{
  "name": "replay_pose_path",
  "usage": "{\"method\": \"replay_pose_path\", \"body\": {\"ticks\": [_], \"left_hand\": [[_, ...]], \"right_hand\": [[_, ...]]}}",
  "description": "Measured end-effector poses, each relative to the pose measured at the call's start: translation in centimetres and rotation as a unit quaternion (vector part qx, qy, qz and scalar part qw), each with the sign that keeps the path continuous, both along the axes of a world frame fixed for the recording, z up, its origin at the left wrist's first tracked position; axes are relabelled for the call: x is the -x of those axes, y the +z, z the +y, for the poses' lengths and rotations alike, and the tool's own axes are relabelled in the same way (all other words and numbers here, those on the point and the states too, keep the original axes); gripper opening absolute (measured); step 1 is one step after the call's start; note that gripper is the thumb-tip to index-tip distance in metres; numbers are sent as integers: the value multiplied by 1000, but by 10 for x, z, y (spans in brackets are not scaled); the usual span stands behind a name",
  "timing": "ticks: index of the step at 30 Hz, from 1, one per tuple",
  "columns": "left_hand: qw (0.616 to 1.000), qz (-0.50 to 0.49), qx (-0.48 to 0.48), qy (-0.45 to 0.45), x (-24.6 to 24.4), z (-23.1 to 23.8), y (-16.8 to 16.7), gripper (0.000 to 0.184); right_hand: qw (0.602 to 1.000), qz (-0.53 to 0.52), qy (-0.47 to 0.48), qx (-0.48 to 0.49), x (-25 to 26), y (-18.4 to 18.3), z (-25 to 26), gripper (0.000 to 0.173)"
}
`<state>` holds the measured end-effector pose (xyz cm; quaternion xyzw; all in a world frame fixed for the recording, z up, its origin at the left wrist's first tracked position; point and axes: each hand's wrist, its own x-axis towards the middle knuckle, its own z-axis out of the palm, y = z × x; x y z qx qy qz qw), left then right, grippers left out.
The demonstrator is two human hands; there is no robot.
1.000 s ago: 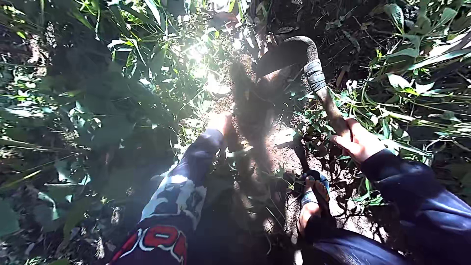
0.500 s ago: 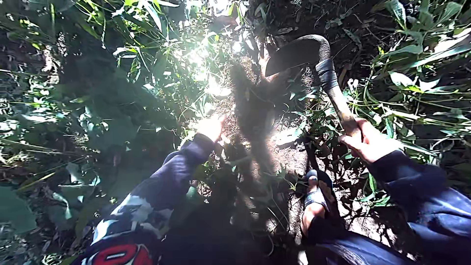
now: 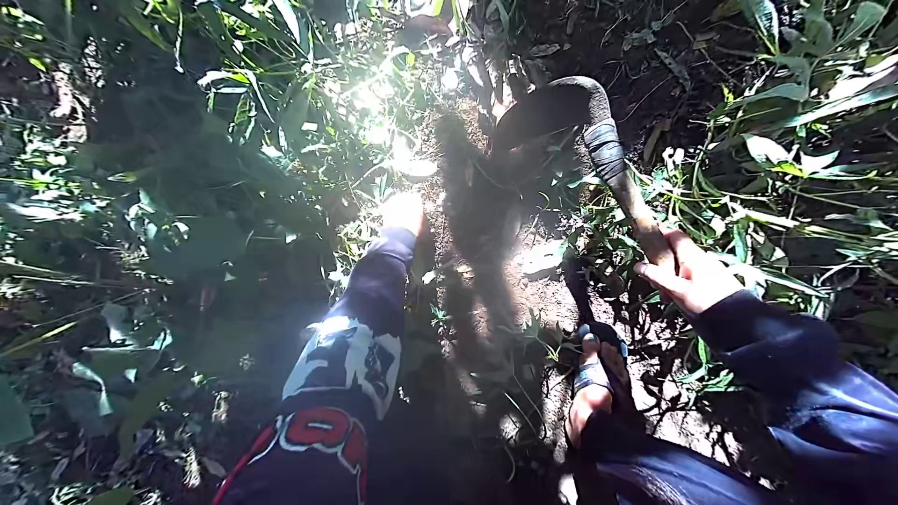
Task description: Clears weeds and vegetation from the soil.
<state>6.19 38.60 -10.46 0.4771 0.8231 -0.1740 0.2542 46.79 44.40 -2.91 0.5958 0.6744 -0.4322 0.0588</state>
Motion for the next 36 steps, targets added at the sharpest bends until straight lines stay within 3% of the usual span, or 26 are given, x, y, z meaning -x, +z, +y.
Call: {"method": "replay_pose_path", "body": {"ticks": [5, 15, 20, 23, 26, 31, 36], "left_hand": [[1000, -3, -7, -6, 6, 0, 0, 44], [994, 18, 93, -49, 29, 19, 1, 41], [990, -102, -10, 92, 33, 23, 18, 48], [971, -94, -66, 210, 17, 32, 7, 49], [965, -40, -55, 254, -8, 41, -5, 65], [981, -90, -25, 170, -9, 35, -12, 46], [977, -134, 147, -74, 21, -7, 13, 46]], "right_hand": [[1000, -2, 3, 7, 1, 0, -1, 59], [1000, -6, -1, 13, 0, -1, -4, 59], [1000, -10, -6, 25, -1, -4, -2, 58], [1000, -7, -5, 20, 2, -2, -1, 59], [1000, -13, -2, 20, 3, 2, -1, 60], [1000, -5, -9, 17, 2, 2, -2, 62], [1000, 0, 0, 15, 6, 3, -2, 61]]}}
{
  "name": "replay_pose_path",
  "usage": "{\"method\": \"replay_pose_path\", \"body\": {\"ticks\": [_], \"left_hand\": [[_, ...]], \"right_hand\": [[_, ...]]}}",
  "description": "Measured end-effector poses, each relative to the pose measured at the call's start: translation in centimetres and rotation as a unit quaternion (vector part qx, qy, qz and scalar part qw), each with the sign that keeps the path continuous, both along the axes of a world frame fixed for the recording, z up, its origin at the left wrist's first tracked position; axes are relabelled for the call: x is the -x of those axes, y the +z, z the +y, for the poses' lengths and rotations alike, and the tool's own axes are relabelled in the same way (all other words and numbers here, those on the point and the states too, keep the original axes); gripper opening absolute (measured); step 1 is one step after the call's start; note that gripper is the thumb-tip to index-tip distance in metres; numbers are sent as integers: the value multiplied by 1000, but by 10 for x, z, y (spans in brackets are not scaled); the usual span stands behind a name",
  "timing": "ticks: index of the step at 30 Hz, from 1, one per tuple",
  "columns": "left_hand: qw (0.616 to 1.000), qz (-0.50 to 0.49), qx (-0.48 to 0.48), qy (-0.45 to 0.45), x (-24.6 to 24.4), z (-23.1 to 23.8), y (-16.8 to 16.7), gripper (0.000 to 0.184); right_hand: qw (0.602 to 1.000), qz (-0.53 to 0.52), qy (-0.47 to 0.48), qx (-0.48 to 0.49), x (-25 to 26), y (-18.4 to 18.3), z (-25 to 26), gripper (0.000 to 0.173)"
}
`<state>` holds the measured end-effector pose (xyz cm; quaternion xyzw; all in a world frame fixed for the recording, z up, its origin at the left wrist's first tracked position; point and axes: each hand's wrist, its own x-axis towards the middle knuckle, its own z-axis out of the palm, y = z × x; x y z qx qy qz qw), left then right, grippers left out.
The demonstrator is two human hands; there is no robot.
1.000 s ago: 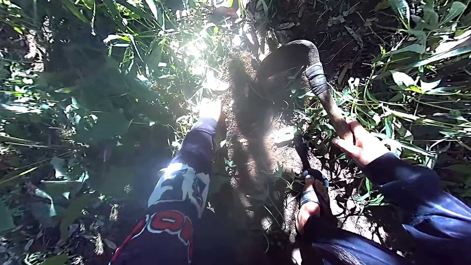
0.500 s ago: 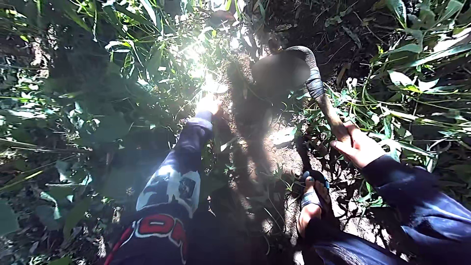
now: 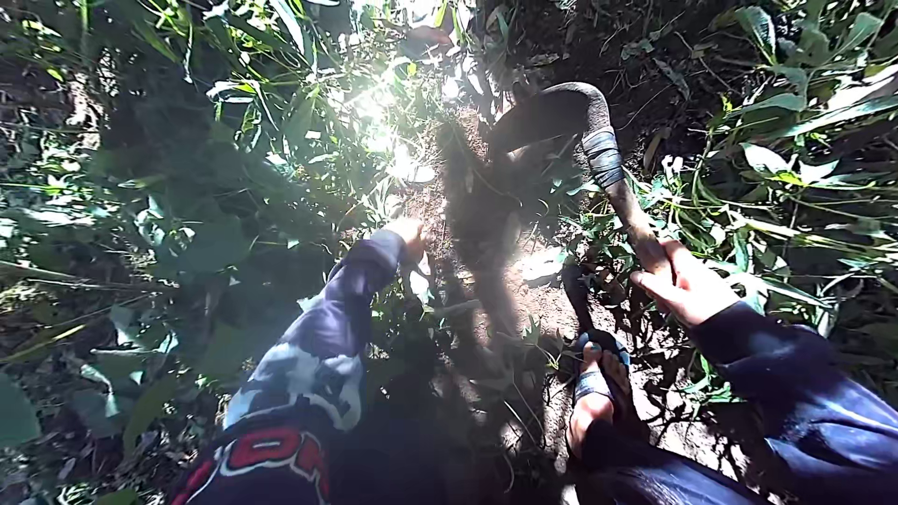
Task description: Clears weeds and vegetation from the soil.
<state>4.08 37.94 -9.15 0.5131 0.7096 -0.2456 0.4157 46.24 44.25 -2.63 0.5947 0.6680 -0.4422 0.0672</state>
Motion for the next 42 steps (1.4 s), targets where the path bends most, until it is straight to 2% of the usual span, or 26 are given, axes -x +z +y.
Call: {"method": "replay_pose_path", "body": {"ticks": [3, 6, 8, 10, 11, 13, 17, 20, 23, 24, 26, 27, 28, 29, 30, 31, 32, 33, 34, 35, 37, 38, 40, 42], "left_hand": [[990, 53, 112, -66, 5, -57, 11, 42], [987, 82, 133, -29, 34, -116, 20, 40], [996, 43, 77, 28, 60, -145, 37, 40], [985, -47, -90, 143, 84, -176, 54, 33], [958, -79, -189, 202, 91, -189, 60, 28], [888, -64, -330, 314, 93, -200, 75, 28], [740, 15, -451, 499, 102, -207, 103, 45], [621, -23, -542, 566, 105, -215, 127, 35], [558, -18, -575, 597, 120, -217, 154, 25], [543, -41, -580, 606, 123, -209, 163, 23], [509, -134, -593, 609, 124, -183, 173, 28], [510, -193, -589, 596, 131, -170, 169, 34], [544, -217, -575, 571, 134, -154, 162, 35], [597, -190, -559, 543, 129, -132, 150, 34], [689, -99, -514, 502, 114, -106, 138, 31], [805, -18, -428, 410, 98, -86, 126, 32], [896, 7, -319, 308, 85, -68, 110, 35], [950, 20, -227, 213, 76, -56, 82, 37], [977, 40, -159, 137, 69, -51, 51, 38], [986, 67, -119, 96, 60, -51, 21, 39], [983, 106, -89, 117, 39, -58, -10, 48], [982, 111, -64, 139, 26, -57, -7, 52], [980, 105, 5, 170, 1, -50, 20, 51], [978, 108, -8, 176, 0, -58, 25, 44]], "right_hand": [[999, -12, 30, -24, 12, 3, -1, 58], [998, 12, 63, -13, 33, 1, -5, 56], [995, 39, 88, 4, 50, -3, -10, 53], [992, 42, 118, 33, 69, -9, -14, 51], [989, 29, 131, 58, 79, -12, -15, 52], [983, 6, 151, 101, 97, -16, -21, 53], [966, -15, 235, 106, 107, -16, -44, 55], [948, -23, 307, 78, 103, -16, -66, 55], [932, -34, 361, 15, 99, -13, -83, 53], [930, -16, 367, -32, 94, -15, -89, 51], [920, 9, 377, -107, 91, -15, -100, 49], [913, 23, 381, -146, 91, -15, -106, 48], [903, 47, 379, -196, 93, -17, -112, 47], [891, 69, 377, -245, 94, -20, -117, 46], [876, 83, 379, -285, 96, -22, -121, 45], [864, 82, 391, -307, 97, -22, -124, 48], [855, 76, 404, -317, 97, -21, -126, 50], [845, 75, 414, -330, 97, -21, -128, 51], [838, 81, 421, -337, 95, -21, -129, 50], [833, 88, 429, -338, 91, -21, -130, 49], [831, 99, 439, -326, 82, -20, -129, 46], [831, 115, 431, -333, 76, -23, -127, 46], [844, 125, 415, -315, 61, -25, -124, 45], [865, 85, 427, -250, 49, -17, -117, 45]]}}
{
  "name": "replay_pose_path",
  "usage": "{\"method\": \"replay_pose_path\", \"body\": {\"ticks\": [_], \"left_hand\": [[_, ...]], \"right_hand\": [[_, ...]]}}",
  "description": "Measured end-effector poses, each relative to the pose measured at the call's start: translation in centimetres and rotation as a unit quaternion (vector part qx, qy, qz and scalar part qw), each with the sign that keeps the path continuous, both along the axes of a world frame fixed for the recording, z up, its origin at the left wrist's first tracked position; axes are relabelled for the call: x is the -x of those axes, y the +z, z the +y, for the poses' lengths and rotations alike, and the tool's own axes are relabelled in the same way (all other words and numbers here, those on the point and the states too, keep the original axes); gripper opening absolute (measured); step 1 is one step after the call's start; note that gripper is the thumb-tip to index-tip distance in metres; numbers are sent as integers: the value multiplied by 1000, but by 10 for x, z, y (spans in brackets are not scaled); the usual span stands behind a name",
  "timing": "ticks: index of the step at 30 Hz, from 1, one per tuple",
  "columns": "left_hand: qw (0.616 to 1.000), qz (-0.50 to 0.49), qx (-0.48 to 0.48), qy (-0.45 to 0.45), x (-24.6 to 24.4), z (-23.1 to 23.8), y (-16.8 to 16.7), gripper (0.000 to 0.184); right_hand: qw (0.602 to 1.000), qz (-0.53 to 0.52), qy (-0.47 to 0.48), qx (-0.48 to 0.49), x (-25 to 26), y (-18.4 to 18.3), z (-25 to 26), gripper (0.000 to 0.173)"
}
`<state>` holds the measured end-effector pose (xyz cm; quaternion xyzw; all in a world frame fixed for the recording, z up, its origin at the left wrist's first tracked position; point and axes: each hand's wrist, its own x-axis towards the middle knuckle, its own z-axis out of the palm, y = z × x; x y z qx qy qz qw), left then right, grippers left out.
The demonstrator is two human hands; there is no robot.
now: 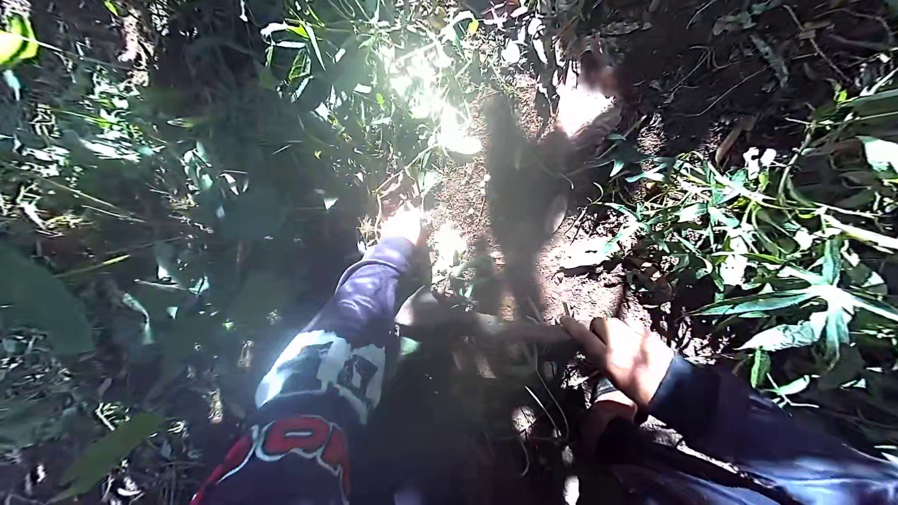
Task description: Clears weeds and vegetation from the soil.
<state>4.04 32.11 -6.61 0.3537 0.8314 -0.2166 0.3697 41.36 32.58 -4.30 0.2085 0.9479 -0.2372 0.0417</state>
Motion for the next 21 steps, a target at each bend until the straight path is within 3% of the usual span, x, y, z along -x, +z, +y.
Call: {"method": "replay_pose_path", "body": {"ticks": [3, 6, 10, 13, 15, 19, 21], "left_hand": [[994, 13, -99, -45, 30, -35, -19, 38], [993, -24, -87, -78, 44, -59, 3, 36], [990, -62, -6, -128, 54, -100, 33, 30], [986, -70, -128, -78, 64, -125, 40, 29], [970, -70, -225, -65, 68, -131, 44, 28], [973, -72, -186, -116, 54, -134, 51, 17], [963, -89, -212, -139, 46, -151, 53, 25]], "right_hand": [[998, -59, 9, 5, -18, 0, 13, 48], [992, -113, -31, 47, -32, -4, 19, 47], [994, -3, -99, 41, -56, -19, 16, 38], [988, 29, -140, 58, -62, -21, 15, 48], [983, 33, -164, 74, -59, -22, 15, 50], [967, -35, -209, 144, -20, -13, 20, 52], [955, -92, -211, 188, 9, -11, 23, 53]]}}
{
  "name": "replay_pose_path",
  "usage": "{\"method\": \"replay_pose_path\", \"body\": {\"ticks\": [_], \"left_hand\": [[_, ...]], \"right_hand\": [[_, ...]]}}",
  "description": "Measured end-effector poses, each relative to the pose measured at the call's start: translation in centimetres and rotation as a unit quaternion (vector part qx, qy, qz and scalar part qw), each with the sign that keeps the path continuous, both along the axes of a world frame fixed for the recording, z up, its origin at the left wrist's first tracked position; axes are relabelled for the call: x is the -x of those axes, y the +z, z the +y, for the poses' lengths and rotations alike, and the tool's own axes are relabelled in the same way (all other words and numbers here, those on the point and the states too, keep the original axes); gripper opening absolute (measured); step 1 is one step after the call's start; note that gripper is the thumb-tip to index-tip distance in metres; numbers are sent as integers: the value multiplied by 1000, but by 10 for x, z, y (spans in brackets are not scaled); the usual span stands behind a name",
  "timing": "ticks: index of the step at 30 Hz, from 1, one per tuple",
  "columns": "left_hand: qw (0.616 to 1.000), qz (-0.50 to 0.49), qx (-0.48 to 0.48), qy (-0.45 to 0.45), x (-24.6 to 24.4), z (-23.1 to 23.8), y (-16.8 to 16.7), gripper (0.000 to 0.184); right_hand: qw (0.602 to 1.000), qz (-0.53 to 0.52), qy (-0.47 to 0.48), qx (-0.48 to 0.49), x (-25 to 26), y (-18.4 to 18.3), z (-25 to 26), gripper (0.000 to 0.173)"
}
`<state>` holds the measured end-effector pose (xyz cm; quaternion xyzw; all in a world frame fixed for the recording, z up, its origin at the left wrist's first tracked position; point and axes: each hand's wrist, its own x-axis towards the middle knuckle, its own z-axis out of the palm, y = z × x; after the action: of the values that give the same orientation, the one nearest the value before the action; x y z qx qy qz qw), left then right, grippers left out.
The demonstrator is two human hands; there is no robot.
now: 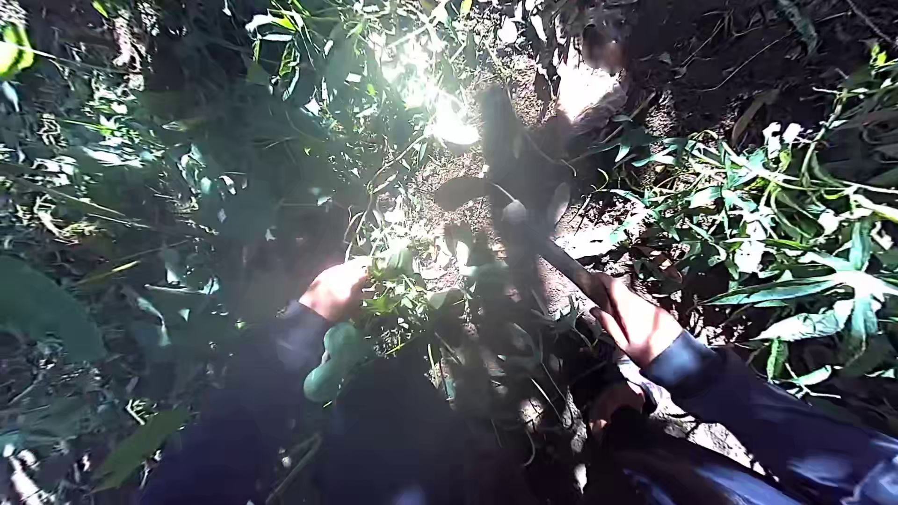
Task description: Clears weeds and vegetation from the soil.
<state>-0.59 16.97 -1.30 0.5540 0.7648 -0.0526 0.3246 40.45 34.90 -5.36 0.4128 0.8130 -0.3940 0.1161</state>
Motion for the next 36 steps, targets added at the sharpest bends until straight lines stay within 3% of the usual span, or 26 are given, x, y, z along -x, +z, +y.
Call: {"method": "replay_pose_path", "body": {"ticks": [3, 7, 10, 12, 14, 17, 19, 22, 25, 32, 34, 36], "left_hand": [[995, -40, -88, 10, -13, -17, 26, 36], [968, 33, -246, -28, -17, -25, 60, 20], [931, 39, -358, 53, -25, -10, 87, 26], [914, 14, -386, 123, -31, 17, 95, 32], [930, 14, -328, 164, -39, 62, 85, 32], [993, 10, -5, 120, -41, 134, 22, 34], [977, 91, 181, 63, -43, 157, -40, 46], [952, 147, 267, 45, -45, 138, -83, 49], [932, 163, 321, 51, -33, 104, -80, 46], [948, 99, 293, 74, 0, 50, -45, 61], [928, 108, 348, 74, -2, 34, -30, 53], [906, 122, 400, 67, 15, 0, -39, 56]], "right_hand": [[992, -94, 57, 65, 31, 2, 15, 57], [985, -63, 151, -54, 17, 0, 11, 48], [971, 0, 197, -138, 2, -3, 0, 50], [966, -1, 224, -132, -1, -2, -4, 56], [962, 14, 245, -124, -2, -3, -10, 60], [947, 91, 230, -205, -8, -20, -27, 60], [953, 61, 234, -183, -8, -15, -28, 62], [959, 41, 227, -162, -19, -8, -24, 60], [958, 42, 219, -182, -44, -4, -20, 55], [928, 170, 224, -244, -79, -21, -3, 39], [914, 201, 231, -268, -81, -24, 5, 40], [913, 220, 220, -264, -77, -19, 14, 40]]}}
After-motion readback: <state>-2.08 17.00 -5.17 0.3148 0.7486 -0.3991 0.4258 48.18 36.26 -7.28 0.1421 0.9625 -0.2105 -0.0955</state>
